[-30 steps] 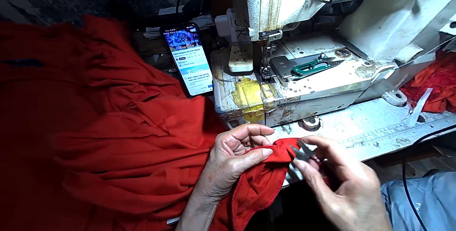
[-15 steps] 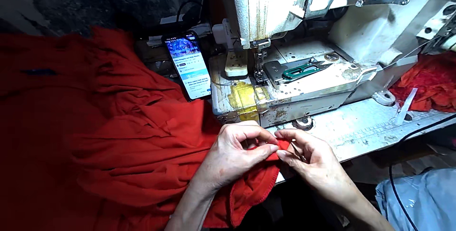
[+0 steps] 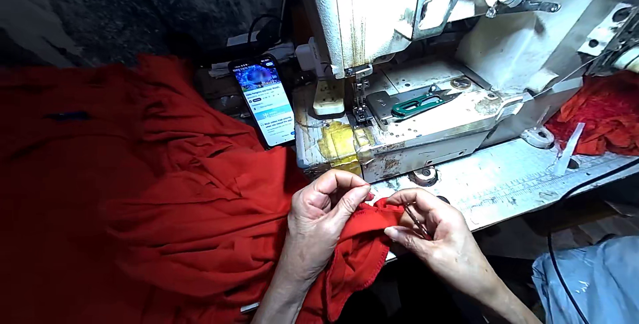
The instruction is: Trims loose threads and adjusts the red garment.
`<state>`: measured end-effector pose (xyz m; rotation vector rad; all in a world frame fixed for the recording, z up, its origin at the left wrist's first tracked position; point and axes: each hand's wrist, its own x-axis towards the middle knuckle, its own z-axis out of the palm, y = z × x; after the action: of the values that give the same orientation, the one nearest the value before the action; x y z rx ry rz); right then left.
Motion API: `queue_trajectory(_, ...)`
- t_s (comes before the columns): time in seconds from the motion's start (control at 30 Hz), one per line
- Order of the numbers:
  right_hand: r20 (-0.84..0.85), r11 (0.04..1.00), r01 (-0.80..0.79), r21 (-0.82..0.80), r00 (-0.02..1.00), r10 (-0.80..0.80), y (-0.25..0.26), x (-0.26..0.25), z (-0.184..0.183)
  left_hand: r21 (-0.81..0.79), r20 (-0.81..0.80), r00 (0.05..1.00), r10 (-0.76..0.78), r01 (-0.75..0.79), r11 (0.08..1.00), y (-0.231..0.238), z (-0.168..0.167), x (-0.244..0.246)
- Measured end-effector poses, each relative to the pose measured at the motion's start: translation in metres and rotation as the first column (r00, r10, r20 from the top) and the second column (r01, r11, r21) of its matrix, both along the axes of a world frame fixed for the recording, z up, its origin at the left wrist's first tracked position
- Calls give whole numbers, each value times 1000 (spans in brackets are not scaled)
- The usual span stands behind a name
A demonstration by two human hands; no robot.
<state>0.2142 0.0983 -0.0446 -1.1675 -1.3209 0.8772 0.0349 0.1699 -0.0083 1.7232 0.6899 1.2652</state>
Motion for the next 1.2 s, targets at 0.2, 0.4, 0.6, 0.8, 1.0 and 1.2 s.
queue_trajectory(0.2, -55, 993, 39, 113, 998, -33, -4, -11, 10, 56, -85, 996, 16, -11, 998, -5, 7, 3)
queue_trajectory(0.4, 142, 967, 169, 189, 970, -197, 9, -23, 14, 13, -172, 985, -5, 8, 1000, -10, -1, -8)
queue_trajectory(0.6, 75, 984, 82, 161, 993, -96, 10, -24, 18, -227, -78, 990, -118, 98, 969, -8, -15, -6)
queue_trajectory(0.8, -8, 988, 135, 71, 991, -134, 14, -11, 31, -256, -32, 990, -135, 122, 959, -5, -21, -10)
queue_trajectory(1.0, -80, 989, 41, 142, 996, -30, 16, -11, 37, -108, -214, 971, -109, 87, 990, -3, -15, -5)
queue_trajectory(1.2, -194, 999, 45, -19, 980, -48, 14, -3, 25, 180, -269, 962, 57, -8, 984, -2, -19, 0)
